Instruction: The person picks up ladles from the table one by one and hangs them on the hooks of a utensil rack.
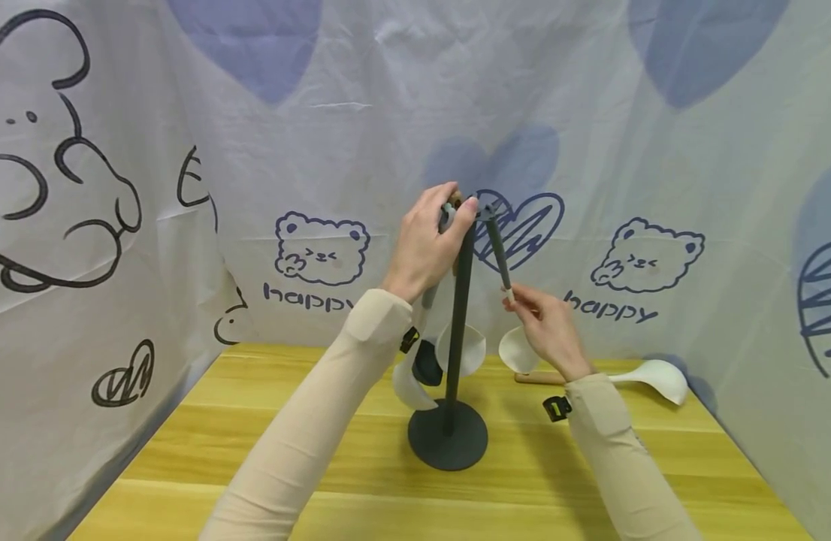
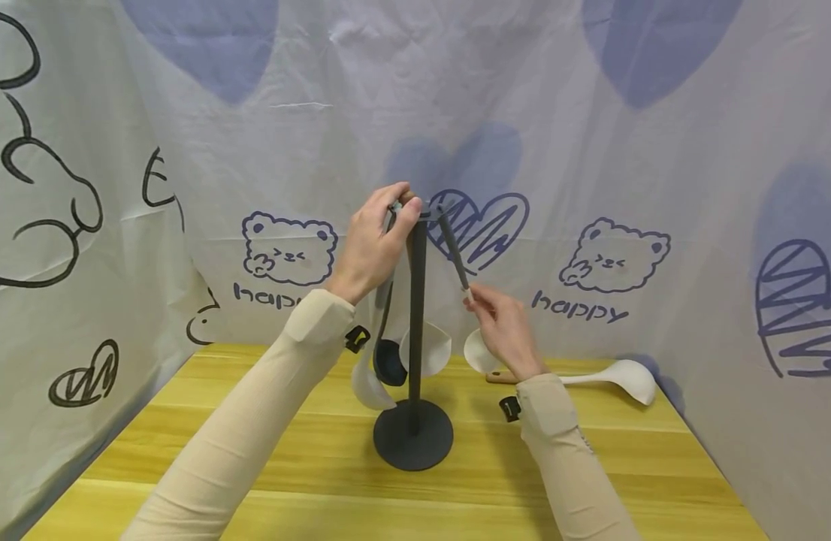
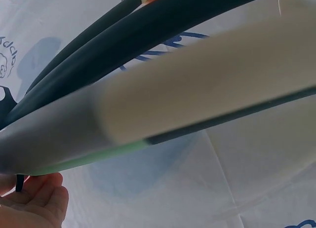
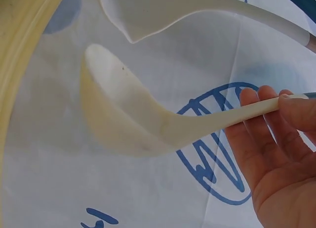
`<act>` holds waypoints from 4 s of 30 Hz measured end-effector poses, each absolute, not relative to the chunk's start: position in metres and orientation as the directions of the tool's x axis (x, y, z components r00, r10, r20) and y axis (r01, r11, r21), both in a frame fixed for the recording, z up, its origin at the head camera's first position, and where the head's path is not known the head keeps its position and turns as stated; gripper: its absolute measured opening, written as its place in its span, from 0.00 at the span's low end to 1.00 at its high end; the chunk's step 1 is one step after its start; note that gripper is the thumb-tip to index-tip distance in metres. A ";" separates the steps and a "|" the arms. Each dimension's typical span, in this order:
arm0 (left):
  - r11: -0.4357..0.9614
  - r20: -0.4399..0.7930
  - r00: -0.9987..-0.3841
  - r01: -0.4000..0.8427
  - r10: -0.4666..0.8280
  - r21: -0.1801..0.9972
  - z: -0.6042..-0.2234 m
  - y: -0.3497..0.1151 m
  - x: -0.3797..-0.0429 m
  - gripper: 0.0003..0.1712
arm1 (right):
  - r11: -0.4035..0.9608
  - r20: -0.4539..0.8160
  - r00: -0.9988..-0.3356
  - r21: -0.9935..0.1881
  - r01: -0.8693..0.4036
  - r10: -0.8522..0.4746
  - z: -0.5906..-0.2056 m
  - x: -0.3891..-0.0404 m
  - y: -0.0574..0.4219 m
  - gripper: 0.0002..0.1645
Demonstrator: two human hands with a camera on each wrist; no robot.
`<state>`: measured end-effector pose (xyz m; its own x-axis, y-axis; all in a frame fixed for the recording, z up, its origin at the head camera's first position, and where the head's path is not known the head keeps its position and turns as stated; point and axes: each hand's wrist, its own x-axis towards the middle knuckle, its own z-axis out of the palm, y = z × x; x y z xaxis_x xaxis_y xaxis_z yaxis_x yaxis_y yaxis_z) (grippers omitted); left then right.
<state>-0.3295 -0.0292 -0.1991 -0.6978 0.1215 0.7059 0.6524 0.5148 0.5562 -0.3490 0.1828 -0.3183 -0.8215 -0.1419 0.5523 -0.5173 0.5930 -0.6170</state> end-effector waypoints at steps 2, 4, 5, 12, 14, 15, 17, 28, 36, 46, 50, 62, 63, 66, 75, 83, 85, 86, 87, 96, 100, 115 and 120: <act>0.515 0.709 -0.694 0.655 0.123 0.553 -0.199 -0.029 -0.329 0.37 | 0.585 0.551 -0.821 -0.622 -0.521 -0.146 -0.319 -0.349 0.181 0.19; 0.513 0.710 -0.694 0.657 0.123 0.553 -0.199 -0.028 -0.329 0.37 | 0.580 0.551 -0.821 -0.624 -0.523 -0.148 -0.320 -0.349 0.180 0.18; 0.514 0.710 -0.693 0.656 0.122 0.553 -0.199 -0.028 -0.329 0.37 | 0.575 0.551 -0.821 -0.628 -0.525 -0.148 -0.321 -0.349 0.179 0.19; 0.514 0.710 -0.694 0.655 0.120 0.553 -0.200 -0.028 -0.329 0.37 | 0.554 0.580 -0.806 -0.636 -0.536 -0.114 -0.323 -0.352 0.174 0.19; 0.512 0.709 -0.695 0.654 0.117 0.557 -0.200 -0.028 -0.329 0.37 | 0.554 0.581 -0.807 -0.641 -0.532 -0.104 -0.324 -0.353 0.172 0.19; 0.510 0.709 -0.696 0.654 0.116 0.559 -0.200 -0.028 -0.329 0.37 | 0.549 0.580 -0.808 -0.644 -0.532 -0.103 -0.324 -0.353 0.172 0.19; 0.508 0.711 -0.694 0.656 0.113 0.559 -0.201 -0.028 -0.329 0.37 | 0.542 0.577 -0.810 -0.651 -0.532 -0.102 -0.325 -0.354 0.170 0.19; 0.500 0.721 -0.684 0.665 0.111 0.554 -0.201 -0.027 -0.328 0.36 | 0.547 0.553 -0.826 -0.661 -0.515 -0.110 -0.327 -0.353 0.169 0.19; 0.482 0.725 -0.680 0.675 0.111 0.559 -0.202 -0.027 -0.329 0.35 | 0.540 0.550 -0.827 -0.663 -0.518 -0.117 -0.332 -0.352 0.173 0.19; 0.458 0.725 -0.679 0.685 0.118 0.567 -0.204 -0.028 -0.331 0.34 | 0.528 0.522 -0.843 -0.684 -0.503 -0.127 -0.340 -0.351 0.186 0.20; 0.454 0.728 -0.677 0.686 0.110 0.569 -0.207 -0.030 -0.330 0.35 | 0.544 0.508 -0.852 -0.682 -0.490 -0.130 -0.345 -0.351 0.190 0.20; 0.398 0.769 -0.632 0.733 0.097 0.552 -0.214 -0.038 -0.327 0.32 | 0.580 0.464 -0.872 -0.670 -0.463 -0.159 -0.362 -0.354 0.205 0.21; 0.400 0.770 -0.629 0.735 0.101 0.548 -0.216 -0.040 -0.326 0.32 | 0.582 0.459 -0.874 -0.671 -0.460 -0.161 -0.363 -0.354 0.207 0.21; 0.419 0.775 -0.620 0.740 0.122 0.526 -0.220 -0.045 -0.323 0.33 | 0.583 0.450 -0.876 -0.671 -0.458 -0.171 -0.366 -0.354 0.211 0.21; 0.452 0.777 -0.609 0.744 0.158 0.492 -0.230 -0.056 -0.312 0.34 | 0.614 0.424 -0.889 -0.658 -0.435 -0.175 -0.371 -0.350 0.222 0.21; 0.463 0.732 -0.662 0.705 0.158 0.537 -0.249 -0.063 -0.307 0.35 | 0.653 0.381 -0.907 -0.644 -0.398 -0.177 -0.377 -0.348 0.231 0.20; 0.464 0.719 -0.678 0.691 0.151 0.554 -0.253 -0.066 -0.306 0.34 | 0.659 0.374 -0.910 -0.640 -0.394 -0.180 -0.379 -0.348 0.232 0.20; 0.464 0.714 -0.684 0.685 0.148 0.561 -0.255 -0.067 -0.305 0.34 | 0.663 0.369 -0.912 -0.639 -0.390 -0.181 -0.380 -0.349 0.233 0.20; 0.463 0.710 -0.689 0.681 0.145 0.567 -0.257 -0.069 -0.304 0.34 | 0.665 0.366 -0.912 -0.637 -0.389 -0.182 -0.381 -0.349 0.234 0.20; 0.490 0.684 -0.704 0.672 0.191 0.555 -0.279 -0.082 -0.300 0.33 | 0.699 0.373 -0.906 -0.594 -0.398 -0.199 -0.393 -0.351 0.246 0.20; 0.501 0.674 -0.711 0.666 0.202 0.553 -0.290 -0.088 -0.299 0.33 | 0.721 0.367 -0.909 -0.574 -0.387 -0.196 -0.397 -0.352 0.252 0.19; 0.538 0.634 -0.746 0.626 0.203 0.564 -0.314 -0.107 -0.297 0.31 | 0.845 0.279 -0.941 -0.441 -0.301 -0.189 -0.413 -0.370 0.284 0.20; 0.541 0.630 -0.750 0.621 0.201 0.567 -0.319 -0.112 -0.299 0.30 | 0.872 0.220 -0.957 -0.410 -0.267 -0.190 -0.418 -0.378 0.296 0.20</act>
<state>-0.2989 -0.1116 -0.3188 -0.7501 0.2008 0.6301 0.6212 0.5407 0.5672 -0.3780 0.2962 -0.4181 -0.9568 -0.1899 0.2202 -0.2674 0.8721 -0.4098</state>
